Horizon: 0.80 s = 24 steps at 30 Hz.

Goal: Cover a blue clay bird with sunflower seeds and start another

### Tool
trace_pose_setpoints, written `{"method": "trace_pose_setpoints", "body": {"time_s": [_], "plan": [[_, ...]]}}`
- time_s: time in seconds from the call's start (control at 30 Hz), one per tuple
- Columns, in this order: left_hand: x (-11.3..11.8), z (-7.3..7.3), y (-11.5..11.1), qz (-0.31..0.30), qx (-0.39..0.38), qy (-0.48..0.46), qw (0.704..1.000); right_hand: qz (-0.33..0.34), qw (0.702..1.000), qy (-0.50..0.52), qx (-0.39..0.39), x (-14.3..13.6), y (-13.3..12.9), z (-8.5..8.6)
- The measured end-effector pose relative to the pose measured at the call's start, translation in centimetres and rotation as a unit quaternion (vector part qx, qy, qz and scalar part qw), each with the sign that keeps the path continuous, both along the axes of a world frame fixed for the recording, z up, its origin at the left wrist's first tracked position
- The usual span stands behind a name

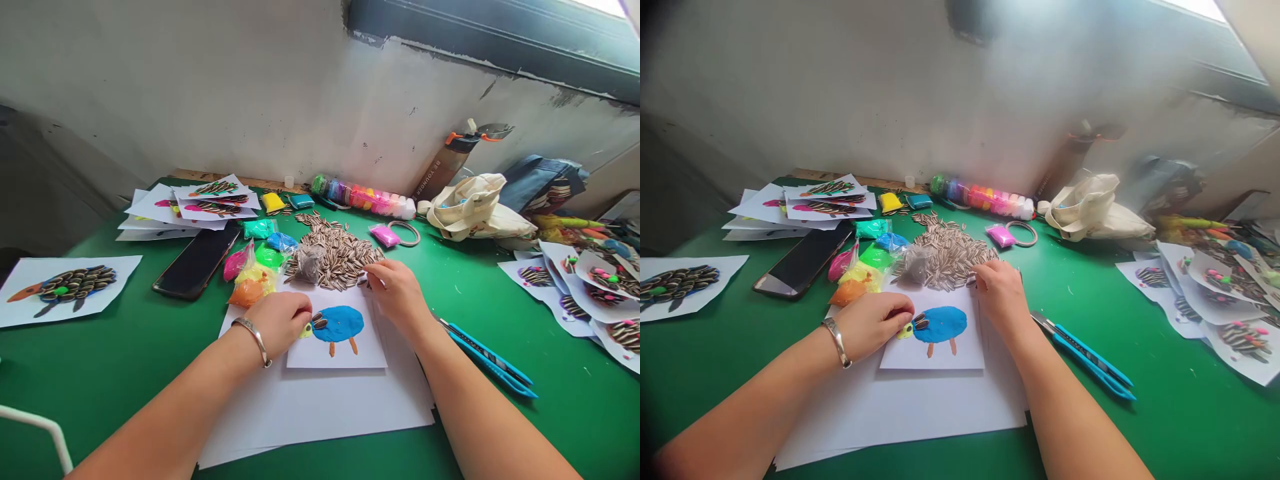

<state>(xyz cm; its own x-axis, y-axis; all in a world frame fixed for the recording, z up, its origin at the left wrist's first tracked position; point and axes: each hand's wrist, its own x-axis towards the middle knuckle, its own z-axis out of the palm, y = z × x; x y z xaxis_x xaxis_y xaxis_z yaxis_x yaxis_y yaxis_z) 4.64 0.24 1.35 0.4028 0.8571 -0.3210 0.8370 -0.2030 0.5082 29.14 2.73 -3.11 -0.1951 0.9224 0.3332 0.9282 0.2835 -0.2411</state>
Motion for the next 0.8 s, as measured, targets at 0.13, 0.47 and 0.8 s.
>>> {"method": "trace_pose_setpoints", "body": {"time_s": [0.13,0.47,0.8], "plan": [[0.0,0.0,0.0,0.002,-0.005,0.005,1.0,0.017,0.999,-0.041,0.007,-0.7,0.2,0.0],[0.0,0.2,0.0,-0.002,-0.004,0.007,1.0,0.005,0.995,-0.1,-0.003,-0.8,0.0,-0.1],[0.1,0.2,0.0,0.004,-0.017,0.005,1.0,0.1,0.962,0.175,-0.185,-4.3,-4.9,3.9]]}}
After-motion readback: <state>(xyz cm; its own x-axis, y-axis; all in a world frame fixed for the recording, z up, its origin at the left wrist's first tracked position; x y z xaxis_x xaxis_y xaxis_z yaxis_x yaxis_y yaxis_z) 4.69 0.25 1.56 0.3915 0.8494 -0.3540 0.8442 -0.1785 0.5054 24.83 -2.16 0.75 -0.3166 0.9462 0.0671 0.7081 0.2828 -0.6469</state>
